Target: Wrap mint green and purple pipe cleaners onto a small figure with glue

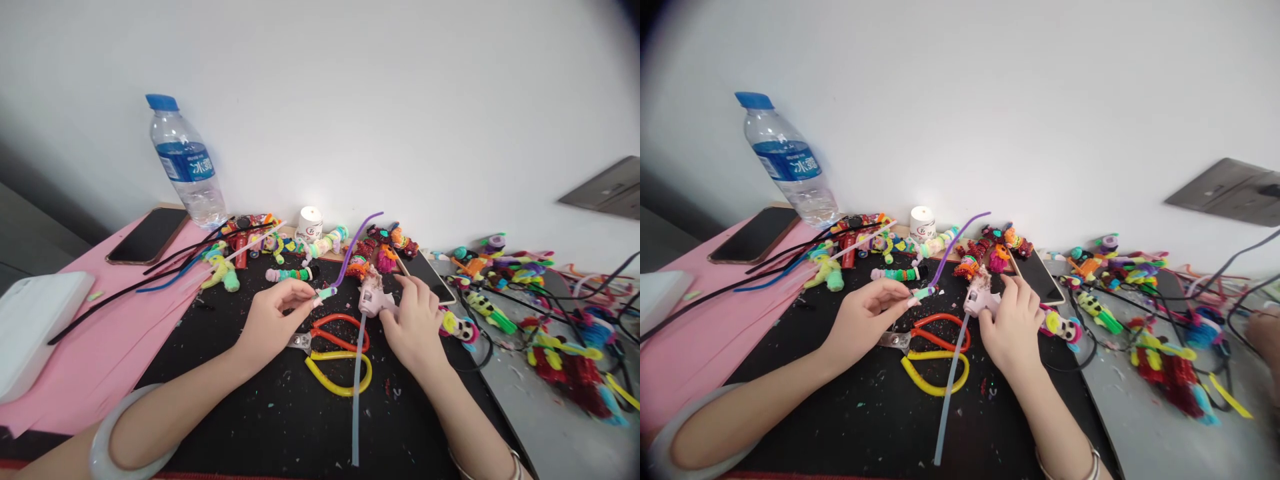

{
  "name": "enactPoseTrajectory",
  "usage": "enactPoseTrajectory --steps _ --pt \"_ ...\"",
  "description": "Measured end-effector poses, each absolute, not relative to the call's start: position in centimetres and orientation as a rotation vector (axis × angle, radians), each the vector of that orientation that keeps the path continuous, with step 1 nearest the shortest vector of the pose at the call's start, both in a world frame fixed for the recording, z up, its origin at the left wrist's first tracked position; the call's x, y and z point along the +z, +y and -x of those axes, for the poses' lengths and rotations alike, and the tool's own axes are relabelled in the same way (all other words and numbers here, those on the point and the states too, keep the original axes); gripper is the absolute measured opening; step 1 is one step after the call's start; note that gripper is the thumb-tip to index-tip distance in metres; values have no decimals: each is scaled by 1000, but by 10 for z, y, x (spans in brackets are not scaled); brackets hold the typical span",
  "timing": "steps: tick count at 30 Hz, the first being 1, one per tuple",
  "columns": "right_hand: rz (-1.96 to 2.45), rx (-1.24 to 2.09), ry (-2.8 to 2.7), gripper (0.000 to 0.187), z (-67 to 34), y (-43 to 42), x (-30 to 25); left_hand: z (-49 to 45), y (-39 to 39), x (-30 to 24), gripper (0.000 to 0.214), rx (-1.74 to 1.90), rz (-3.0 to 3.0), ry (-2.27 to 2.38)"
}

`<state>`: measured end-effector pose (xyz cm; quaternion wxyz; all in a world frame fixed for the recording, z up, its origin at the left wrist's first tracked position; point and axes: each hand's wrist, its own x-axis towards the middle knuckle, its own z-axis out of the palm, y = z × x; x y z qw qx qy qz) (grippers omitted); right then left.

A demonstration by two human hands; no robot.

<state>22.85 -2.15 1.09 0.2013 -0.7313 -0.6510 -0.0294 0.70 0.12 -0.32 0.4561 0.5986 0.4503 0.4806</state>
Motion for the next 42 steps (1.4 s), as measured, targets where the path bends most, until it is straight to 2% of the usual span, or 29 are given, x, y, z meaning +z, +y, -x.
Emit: enactPoseTrajectory --steps 2,5,7,9,11,20,32,42 --pt "1765 76 -1806 40 -228 -23 14 -7 -1 -3 3 1145 -1615 1099" --pt "1433 530 -1723 35 -225 -25 12 -6 -5 1 6 1065 -1844 1052" --pt "1327 747 -1628 28 -221 -27 8 -6 -6 3 9 1021 -1968 985" --pt "1302 823 -1554 15 -218 -28 5 -7 -6 3 11 979 -2051 924" --pt "1325 831 -1514 9 -215 -30 4 -7 -6 1 13 930 -2083 902" --pt "1290 820 -1631 7 -211 -35 5 -7 -5 -8 20 831 -2089 905" --pt "1191 674 -1801 11 -209 -36 11 -7 -5 -5 23 773 -2218 935" --pt "1169 657 -1878 12 -207 -37 9 -11 -4 -5 23 850 -1836 1024"
